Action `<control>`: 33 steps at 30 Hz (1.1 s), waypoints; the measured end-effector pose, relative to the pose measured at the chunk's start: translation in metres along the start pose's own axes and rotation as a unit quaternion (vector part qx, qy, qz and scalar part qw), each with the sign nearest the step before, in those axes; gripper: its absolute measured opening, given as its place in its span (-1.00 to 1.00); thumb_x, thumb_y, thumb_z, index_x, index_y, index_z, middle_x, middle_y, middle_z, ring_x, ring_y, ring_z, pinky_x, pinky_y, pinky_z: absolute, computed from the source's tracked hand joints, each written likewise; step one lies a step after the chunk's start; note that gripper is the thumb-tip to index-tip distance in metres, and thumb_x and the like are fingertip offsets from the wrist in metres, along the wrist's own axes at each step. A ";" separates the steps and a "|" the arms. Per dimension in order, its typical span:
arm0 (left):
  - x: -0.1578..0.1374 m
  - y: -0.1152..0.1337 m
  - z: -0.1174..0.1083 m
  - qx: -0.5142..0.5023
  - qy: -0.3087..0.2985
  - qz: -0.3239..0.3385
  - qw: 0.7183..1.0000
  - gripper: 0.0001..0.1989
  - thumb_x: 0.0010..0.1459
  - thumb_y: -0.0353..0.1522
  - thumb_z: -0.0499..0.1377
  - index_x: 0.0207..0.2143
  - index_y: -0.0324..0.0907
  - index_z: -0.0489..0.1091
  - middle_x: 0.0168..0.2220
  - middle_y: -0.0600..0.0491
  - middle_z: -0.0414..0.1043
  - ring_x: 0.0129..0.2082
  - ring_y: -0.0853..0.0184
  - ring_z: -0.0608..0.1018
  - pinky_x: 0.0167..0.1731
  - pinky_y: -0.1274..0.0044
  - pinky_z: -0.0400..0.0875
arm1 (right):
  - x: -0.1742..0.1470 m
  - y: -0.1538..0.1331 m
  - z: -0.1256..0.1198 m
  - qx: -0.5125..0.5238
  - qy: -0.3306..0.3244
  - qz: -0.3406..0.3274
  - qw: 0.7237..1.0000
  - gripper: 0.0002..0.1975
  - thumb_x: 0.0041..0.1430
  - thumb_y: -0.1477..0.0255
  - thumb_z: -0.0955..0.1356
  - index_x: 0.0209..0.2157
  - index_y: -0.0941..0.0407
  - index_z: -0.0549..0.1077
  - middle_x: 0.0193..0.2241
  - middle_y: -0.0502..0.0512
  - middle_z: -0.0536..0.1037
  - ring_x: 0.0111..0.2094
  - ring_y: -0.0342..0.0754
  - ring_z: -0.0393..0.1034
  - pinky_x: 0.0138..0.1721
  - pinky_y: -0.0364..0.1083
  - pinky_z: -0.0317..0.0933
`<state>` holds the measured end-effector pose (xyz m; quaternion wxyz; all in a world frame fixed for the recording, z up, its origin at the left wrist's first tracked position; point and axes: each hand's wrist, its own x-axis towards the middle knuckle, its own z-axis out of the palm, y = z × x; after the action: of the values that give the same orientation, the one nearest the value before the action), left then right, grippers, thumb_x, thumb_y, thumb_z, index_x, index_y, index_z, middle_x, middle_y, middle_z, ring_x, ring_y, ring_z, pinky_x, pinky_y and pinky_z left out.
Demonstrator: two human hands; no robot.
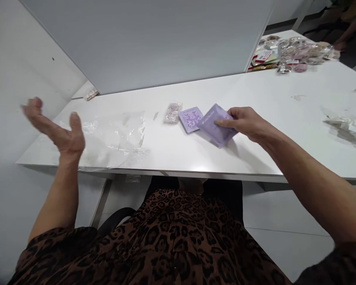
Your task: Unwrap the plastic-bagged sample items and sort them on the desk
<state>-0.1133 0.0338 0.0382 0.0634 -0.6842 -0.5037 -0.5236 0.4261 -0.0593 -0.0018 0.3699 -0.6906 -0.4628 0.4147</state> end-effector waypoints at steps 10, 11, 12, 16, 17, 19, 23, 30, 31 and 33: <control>-0.081 0.155 0.135 -0.358 -0.442 -0.368 0.736 -0.49 0.24 -0.33 0.35 0.20 -0.27 0.41 0.23 -0.28 0.47 0.05 0.21 0.63 0.15 0.31 0.54 | 0.061 -0.033 0.089 0.044 0.039 0.022 0.998 -0.63 0.12 0.47 0.60 -0.51 0.11 0.35 -0.54 -0.03 0.36 -0.47 -0.16 0.16 -0.44 -0.14 -0.01; -0.083 0.165 0.150 -0.387 -0.439 -0.402 0.704 -0.54 0.26 -0.37 0.33 0.18 -0.29 0.42 0.15 -0.25 0.53 -0.05 0.28 0.65 0.11 0.35 0.54 | 0.061 -0.031 0.092 0.065 0.036 0.015 0.997 -0.60 0.07 0.45 0.62 -0.52 0.10 0.33 -0.55 -0.04 0.34 -0.48 -0.16 0.15 -0.46 -0.14 -0.01; -0.083 0.174 0.163 -0.412 -0.434 -0.426 0.679 -0.61 0.27 -0.40 0.31 0.12 -0.30 0.44 0.03 -0.20 0.59 -0.16 0.34 0.64 0.07 0.39 0.54 | 0.060 -0.028 0.093 0.090 0.035 0.005 0.995 -0.57 0.02 0.43 0.64 -0.53 0.10 0.32 -0.56 -0.05 0.33 -0.49 -0.17 0.14 -0.47 -0.15 0.00; -0.087 0.193 0.195 -0.484 -0.388 -0.465 0.632 -0.85 0.24 -0.54 0.28 -0.13 -0.29 0.46 -0.34 0.03 0.56 -0.40 0.42 0.56 -0.10 0.42 0.53 | 0.048 -0.012 0.095 0.205 0.029 -0.032 0.978 -0.43 -0.20 0.27 0.71 -0.52 0.08 0.27 -0.55 -0.06 0.33 -0.48 -0.18 0.19 -0.48 -0.17 0.11; -0.090 0.196 0.198 -0.491 -0.377 -0.470 0.629 -0.86 0.23 -0.56 0.28 -0.16 -0.28 0.45 -0.35 0.05 0.55 -0.40 0.41 0.56 -0.13 0.42 0.52 | 0.044 -0.007 0.095 0.226 0.025 -0.044 0.973 -0.39 -0.25 0.20 0.72 -0.50 0.08 0.26 -0.53 -0.06 0.35 -0.47 -0.17 0.21 -0.47 -0.16 0.14; -0.096 0.198 0.201 -0.500 -0.367 -0.471 0.627 -0.85 0.21 -0.56 0.30 -0.16 -0.29 0.46 -0.34 0.04 0.57 -0.39 0.39 0.57 -0.17 0.43 0.50 | 0.036 0.001 0.098 0.256 0.019 -0.077 0.963 -0.32 -0.32 0.05 0.71 -0.45 0.06 0.28 -0.49 -0.05 0.40 -0.45 -0.15 0.27 -0.44 -0.13 0.22; -0.106 0.199 0.204 -0.544 -0.355 -0.430 0.627 -0.72 0.14 -0.44 0.41 -0.11 -0.27 0.49 -0.20 0.02 0.63 -0.28 0.38 0.59 -0.11 0.43 0.48 | 0.023 0.011 0.100 0.306 0.047 -0.146 0.939 -0.19 -0.37 -0.05 0.70 -0.17 0.00 0.36 -0.30 -0.03 0.54 -0.29 -0.06 0.44 -0.28 -0.09 0.39; -0.106 0.205 0.214 -0.555 -0.396 -0.339 0.649 -0.54 0.10 -0.27 0.47 0.02 -0.20 0.49 -0.06 -0.02 0.65 -0.20 0.35 0.60 -0.11 0.45 0.46 | -0.002 0.011 0.075 0.301 0.021 -0.136 0.944 -0.15 -0.18 -0.03 0.68 0.08 -0.04 0.40 0.03 0.09 0.61 0.06 0.11 0.53 0.06 0.08 0.49; -0.105 0.207 0.215 -0.556 -0.408 -0.325 0.647 -0.53 0.11 -0.25 0.46 0.04 -0.20 0.49 -0.03 -0.04 0.64 -0.17 0.34 0.60 -0.11 0.45 0.46 | -0.006 0.013 0.071 0.299 -0.002 -0.126 0.946 -0.23 -0.14 -0.05 0.66 0.03 -0.02 0.45 0.00 0.10 0.62 0.05 0.13 0.54 0.06 0.10 0.50; -0.103 0.212 0.218 -0.552 -0.432 -0.307 0.644 -0.51 0.14 -0.23 0.45 0.07 -0.20 0.49 0.03 -0.07 0.62 -0.13 0.31 0.60 -0.10 0.44 0.47 | -0.012 0.017 0.064 0.296 -0.029 -0.115 0.948 -0.35 -0.07 -0.06 0.64 -0.06 0.01 0.54 -0.05 0.12 0.64 0.01 0.14 0.55 0.05 0.11 0.51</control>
<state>0.1951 0.0010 -0.0453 -0.7153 -0.5470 -0.2722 -0.3390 0.3703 -0.0677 -0.0392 0.5890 -0.4799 -0.4059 0.5079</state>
